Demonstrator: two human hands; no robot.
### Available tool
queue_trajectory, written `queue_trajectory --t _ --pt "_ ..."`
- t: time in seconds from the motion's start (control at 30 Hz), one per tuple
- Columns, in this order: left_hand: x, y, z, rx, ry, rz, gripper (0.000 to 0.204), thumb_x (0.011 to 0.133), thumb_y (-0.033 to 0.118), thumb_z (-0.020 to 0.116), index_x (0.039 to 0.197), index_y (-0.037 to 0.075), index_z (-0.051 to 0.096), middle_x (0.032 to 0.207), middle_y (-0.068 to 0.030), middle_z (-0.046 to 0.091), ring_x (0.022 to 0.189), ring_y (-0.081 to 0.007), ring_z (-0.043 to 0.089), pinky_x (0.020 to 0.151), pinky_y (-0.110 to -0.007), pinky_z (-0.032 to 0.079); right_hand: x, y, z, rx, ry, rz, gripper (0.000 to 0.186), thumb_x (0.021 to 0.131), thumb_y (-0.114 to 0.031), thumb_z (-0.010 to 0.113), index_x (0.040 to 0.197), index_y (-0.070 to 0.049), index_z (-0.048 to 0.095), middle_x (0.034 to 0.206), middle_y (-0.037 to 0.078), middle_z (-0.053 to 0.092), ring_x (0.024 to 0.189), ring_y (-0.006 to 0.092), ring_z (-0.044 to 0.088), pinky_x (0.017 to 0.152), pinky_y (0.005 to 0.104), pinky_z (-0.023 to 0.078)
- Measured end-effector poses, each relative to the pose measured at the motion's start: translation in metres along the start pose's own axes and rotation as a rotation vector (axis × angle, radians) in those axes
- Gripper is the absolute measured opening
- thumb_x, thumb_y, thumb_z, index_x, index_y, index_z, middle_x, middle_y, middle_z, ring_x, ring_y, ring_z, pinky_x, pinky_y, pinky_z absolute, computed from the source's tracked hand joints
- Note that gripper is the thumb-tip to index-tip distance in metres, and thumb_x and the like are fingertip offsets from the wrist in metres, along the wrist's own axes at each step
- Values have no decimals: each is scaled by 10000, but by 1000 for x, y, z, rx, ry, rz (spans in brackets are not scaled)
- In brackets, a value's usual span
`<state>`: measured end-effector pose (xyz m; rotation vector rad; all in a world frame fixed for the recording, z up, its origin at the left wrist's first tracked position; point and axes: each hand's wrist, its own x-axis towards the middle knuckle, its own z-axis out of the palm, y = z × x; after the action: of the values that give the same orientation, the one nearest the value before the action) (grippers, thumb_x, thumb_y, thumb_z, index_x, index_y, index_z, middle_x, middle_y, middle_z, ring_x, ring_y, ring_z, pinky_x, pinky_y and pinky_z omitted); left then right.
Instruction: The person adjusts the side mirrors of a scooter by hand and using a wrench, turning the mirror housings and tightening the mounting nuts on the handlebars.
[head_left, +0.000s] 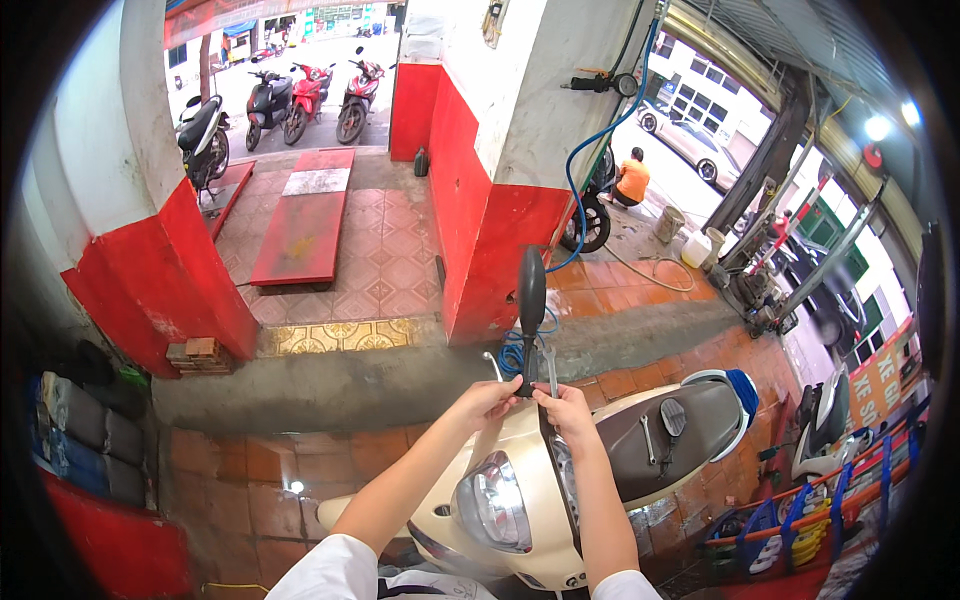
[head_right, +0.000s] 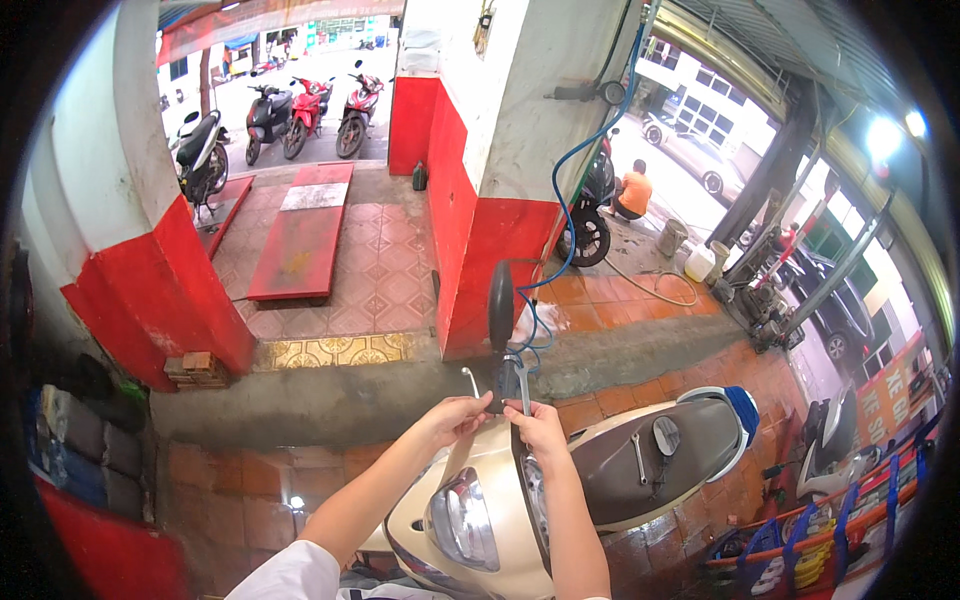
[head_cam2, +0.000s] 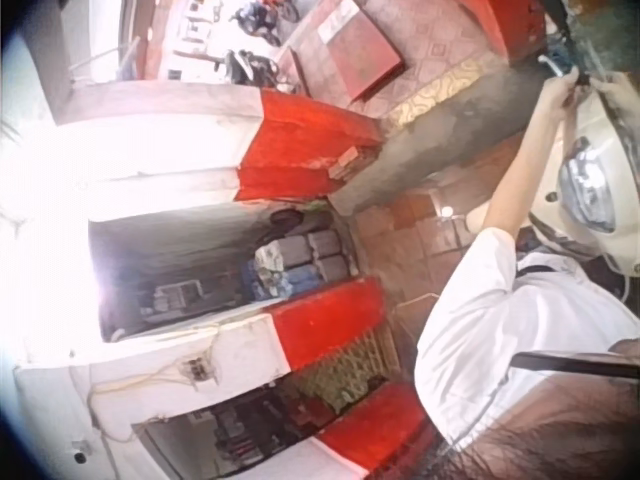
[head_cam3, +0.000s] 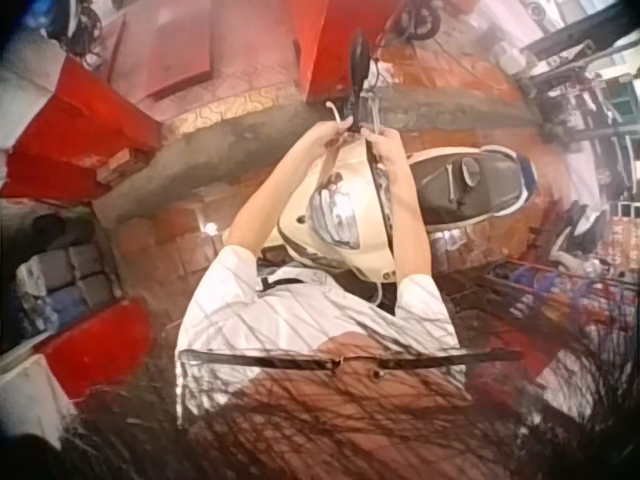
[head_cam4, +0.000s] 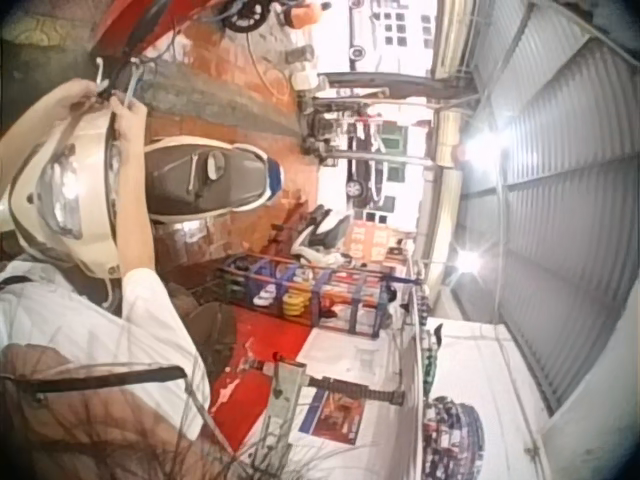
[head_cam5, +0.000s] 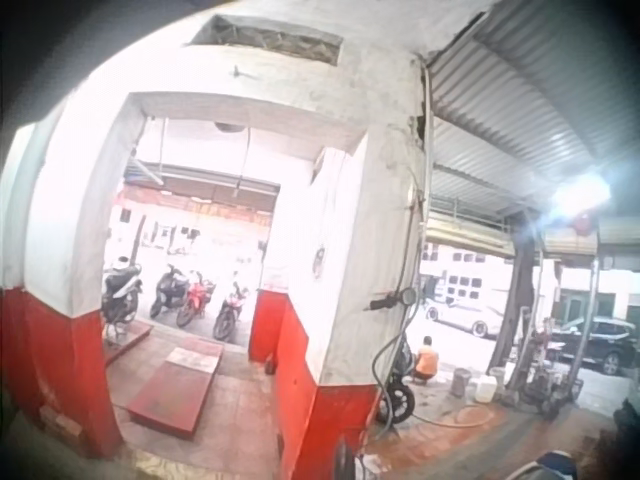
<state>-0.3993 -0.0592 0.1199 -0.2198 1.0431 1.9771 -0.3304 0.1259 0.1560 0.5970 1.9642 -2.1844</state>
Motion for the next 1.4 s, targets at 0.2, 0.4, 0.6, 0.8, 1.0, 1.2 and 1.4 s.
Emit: queue_trajectory --t 0.2,0.4,0.6,0.8,1.0,1.2,1.4 --pt "-15 -26 42 -164 137 188 212 885 219 762 894 61 621 799 -28 676 642 -48 617 559 -149 507 35 -7 -23 -52 -88 -20 257 870 -104 745 1104 -13 691 758 -49 634 468 -3 377 411 197 236" --pt "-8 -9 14 -106 69 50 249 896 277 750 855 58 637 764 -9 662 624 -19 587 510 -127 450 -6 -11 -8 -60 -91 27 264 898 -127 726 1110 15 658 809 -6 674 485 -3 410 418 187 258" --pt "-5 -12 22 -112 3 31 250 920 273 717 923 53 598 849 -47 686 637 -28 597 510 -121 473 15 11 -18 -90 13 -192 253 899 -95 715 1105 45 672 885 73 704 724 101 622 653 212 471" --pt "-3 -14 27 -162 67 98 193 947 220 681 960 54 582 889 -63 682 684 -62 631 558 -147 523 33 -16 -29 -162 -174 -25 280 901 -137 716 1128 14 652 867 35 684 545 24 476 456 199 328" --pt "-6 13 13 -137 11 -33 103 951 151 662 952 56 619 889 -44 679 708 -65 635 581 -146 521 2 -17 -1 -36 -58 -92 201 927 -160 691 1065 -24 642 819 31 676 460 2 376 404 189 245" --pt "0 -3 22 -63 -25 104 127 954 155 662 984 36 632 890 -33 679 739 -62 642 633 -146 535 18 -21 -11 -30 -25 -72 150 925 -161 693 1018 -52 649 798 10 653 455 0 358 403 191 239" --pt "3 2 18 -86 29 79 147 938 182 690 979 46 653 859 -7 681 712 -46 631 620 -135 527 7 -12 -7 102 -63 -80 189 924 -185 702 1042 -44 659 795 1 643 463 5 365 405 198 220"
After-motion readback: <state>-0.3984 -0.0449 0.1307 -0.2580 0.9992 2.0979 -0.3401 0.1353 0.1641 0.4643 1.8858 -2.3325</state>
